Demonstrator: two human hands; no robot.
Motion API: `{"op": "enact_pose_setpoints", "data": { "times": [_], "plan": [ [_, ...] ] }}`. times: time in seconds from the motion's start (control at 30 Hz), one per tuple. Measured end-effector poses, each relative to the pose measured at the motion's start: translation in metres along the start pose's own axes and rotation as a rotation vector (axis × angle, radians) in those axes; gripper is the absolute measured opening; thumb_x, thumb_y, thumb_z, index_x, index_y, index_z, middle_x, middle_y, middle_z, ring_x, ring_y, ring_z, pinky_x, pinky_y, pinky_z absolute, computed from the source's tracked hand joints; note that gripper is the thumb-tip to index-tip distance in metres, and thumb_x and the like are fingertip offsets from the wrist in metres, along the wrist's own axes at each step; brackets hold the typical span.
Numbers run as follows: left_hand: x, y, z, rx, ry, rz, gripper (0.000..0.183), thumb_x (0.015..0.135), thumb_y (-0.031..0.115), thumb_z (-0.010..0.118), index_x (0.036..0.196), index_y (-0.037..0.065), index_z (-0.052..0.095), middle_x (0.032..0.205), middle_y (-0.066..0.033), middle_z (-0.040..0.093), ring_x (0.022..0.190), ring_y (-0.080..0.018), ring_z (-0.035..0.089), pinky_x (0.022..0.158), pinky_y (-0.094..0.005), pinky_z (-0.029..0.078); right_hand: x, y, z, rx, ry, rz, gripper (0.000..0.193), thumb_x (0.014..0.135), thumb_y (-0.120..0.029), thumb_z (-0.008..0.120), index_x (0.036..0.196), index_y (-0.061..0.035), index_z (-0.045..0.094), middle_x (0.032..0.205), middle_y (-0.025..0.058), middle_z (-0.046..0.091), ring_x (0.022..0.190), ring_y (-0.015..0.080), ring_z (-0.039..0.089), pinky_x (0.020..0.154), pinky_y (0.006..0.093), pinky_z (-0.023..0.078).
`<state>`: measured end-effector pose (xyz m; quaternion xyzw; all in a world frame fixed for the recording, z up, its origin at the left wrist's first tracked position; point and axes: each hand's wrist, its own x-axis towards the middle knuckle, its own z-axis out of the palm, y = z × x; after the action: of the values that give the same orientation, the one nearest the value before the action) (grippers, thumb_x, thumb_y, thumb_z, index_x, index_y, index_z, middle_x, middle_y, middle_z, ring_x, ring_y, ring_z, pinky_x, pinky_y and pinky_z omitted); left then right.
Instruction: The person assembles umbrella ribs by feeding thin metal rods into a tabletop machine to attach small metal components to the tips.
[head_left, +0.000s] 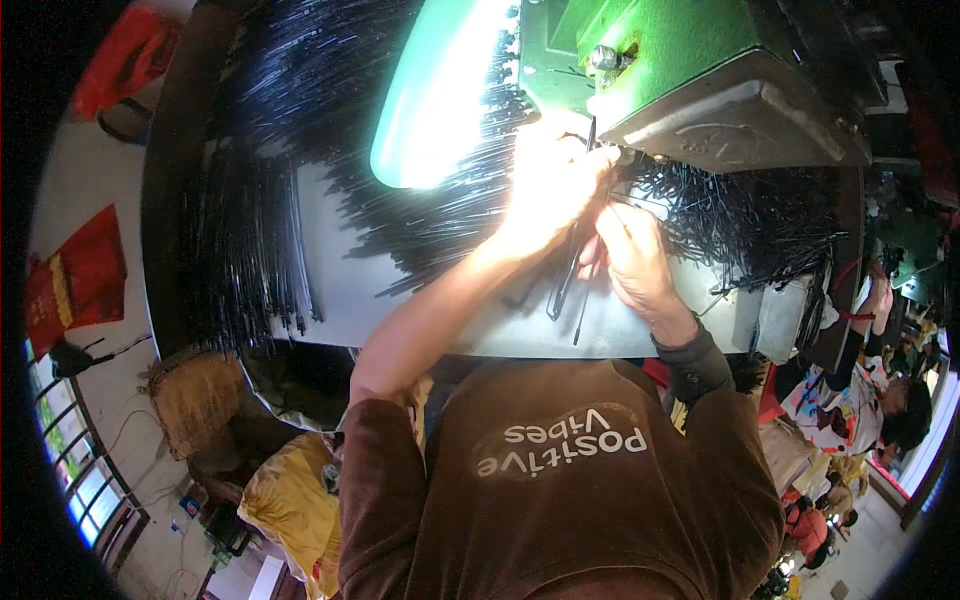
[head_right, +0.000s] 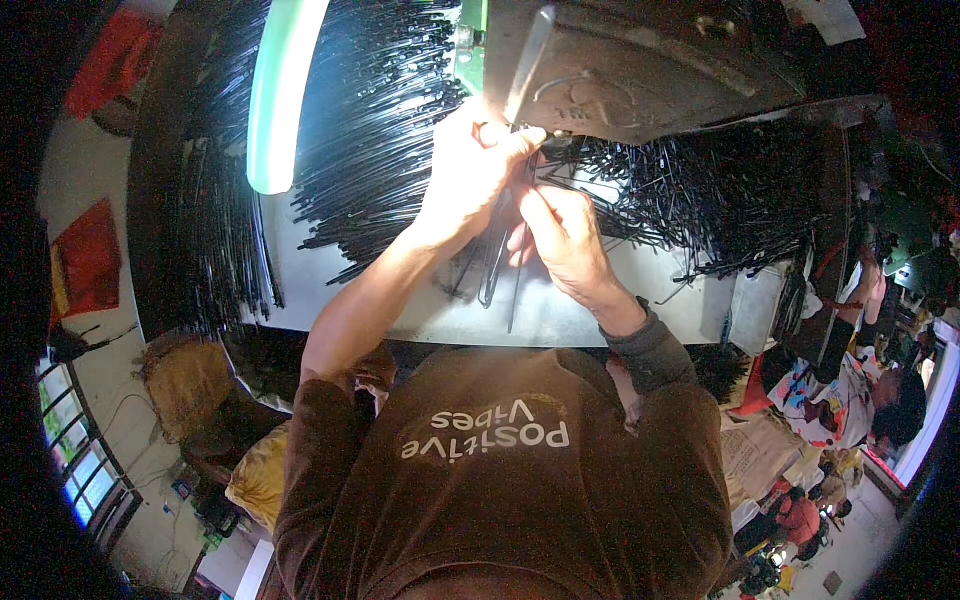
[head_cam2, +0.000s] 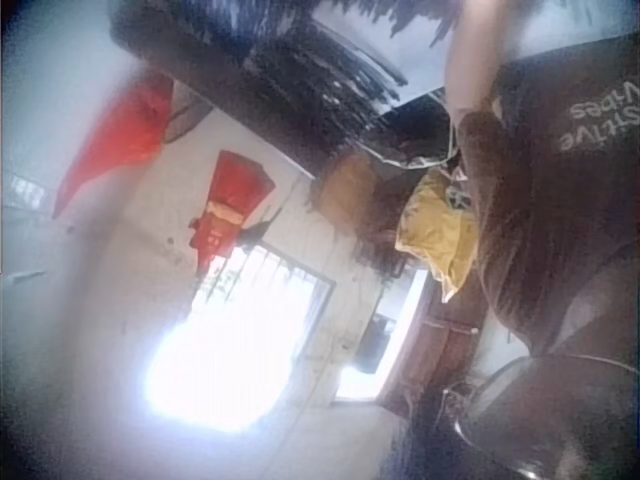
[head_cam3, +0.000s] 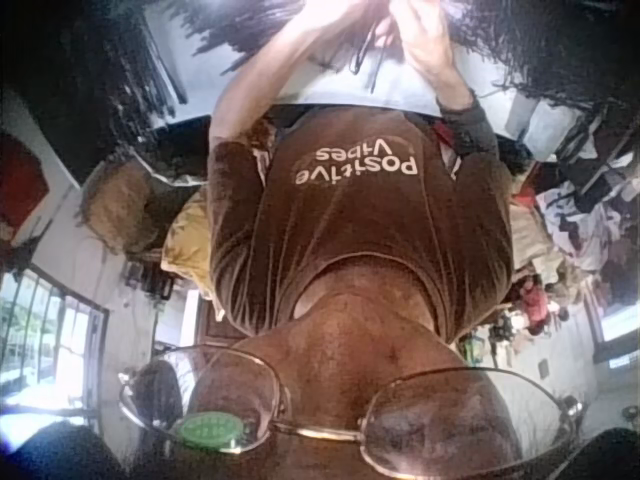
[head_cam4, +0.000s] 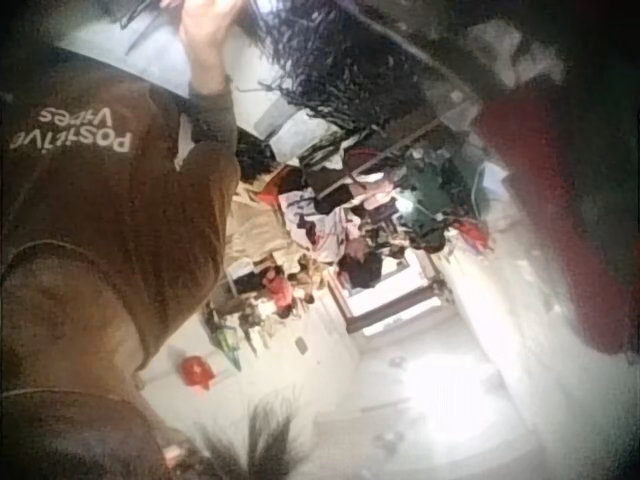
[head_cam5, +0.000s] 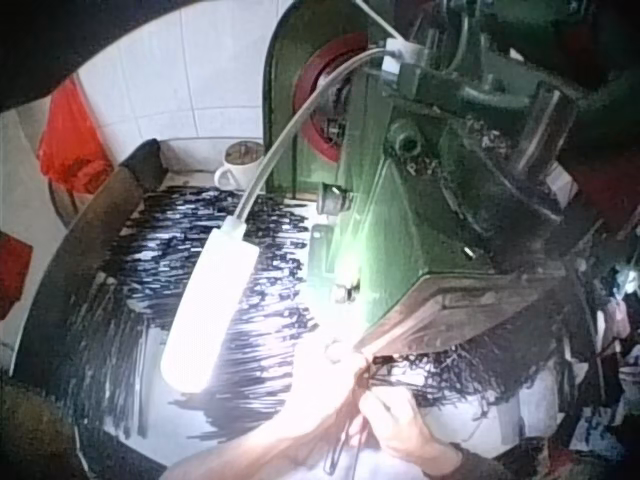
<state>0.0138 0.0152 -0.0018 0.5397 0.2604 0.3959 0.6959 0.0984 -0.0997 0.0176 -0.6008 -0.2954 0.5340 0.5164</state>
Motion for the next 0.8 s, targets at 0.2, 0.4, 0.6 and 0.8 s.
{"op": "enact_pose_setpoints", "data": {
  "times": [0.2, 0.4, 0.6, 0.8],
  "plan": [
    [0.002, 0.003, 0.001, -0.160, 0.025, -0.291, 0.010, 0.078, 0.002, 0.065, 0.080, -0.001, 0.056, 0.063, -0.0052, 0.057, 0.053, -0.0127, 0.056, 0.048, -0.0250, 0.046, -0.007, -0.007, 0.002, 0.272, -0.068, 0.157, 0.031, 0.096, -0.023, 0.047, 0.081, 0.0030, 0.056, 0.059, 0.0113, 0.060, 0.045, 0.0165, 0.057, 0.042, 0.0243, 0.046],
    [0.003, 0.007, 0.003, -0.058, -0.052, -0.252, 0.007, 0.080, 0.008, 0.061, 0.079, 0.000, 0.060, 0.063, -0.0054, 0.060, 0.050, -0.0102, 0.051, 0.048, -0.0234, 0.041, -0.029, 0.007, 0.017, 0.044, -0.072, 0.084, 0.033, 0.097, -0.022, 0.042, 0.079, 0.0020, 0.056, 0.056, 0.0114, 0.058, 0.046, 0.0170, 0.055, 0.044, 0.0275, 0.045],
    [-0.002, 0.034, -0.009, 0.066, -0.081, -0.267, 0.015, 0.082, 0.017, 0.060, 0.080, 0.002, 0.062, 0.063, -0.0044, 0.059, 0.053, -0.0114, 0.052, 0.053, -0.0245, 0.043, -0.044, 0.009, 0.046, 0.064, -0.164, 0.008, 0.026, 0.094, -0.019, 0.052, 0.084, 0.0036, 0.061, 0.064, 0.0086, 0.060, 0.049, 0.0125, 0.057, 0.046, 0.0241, 0.047],
    [-0.026, 0.079, -0.149, 0.646, 0.271, -0.128, 0.021, 0.084, 0.016, 0.064, 0.099, 0.003, 0.059, 0.074, -0.0050, 0.063, 0.068, -0.0156, 0.060, 0.063, -0.0310, 0.049, -0.041, 0.011, -0.029, -0.692, 0.101, -0.481, 0.013, 0.075, -0.002, 0.066, 0.088, -0.0028, 0.067, 0.075, 0.0065, 0.062, 0.058, 0.0124, 0.062, 0.044, 0.0252, 0.046]
  ]
}}
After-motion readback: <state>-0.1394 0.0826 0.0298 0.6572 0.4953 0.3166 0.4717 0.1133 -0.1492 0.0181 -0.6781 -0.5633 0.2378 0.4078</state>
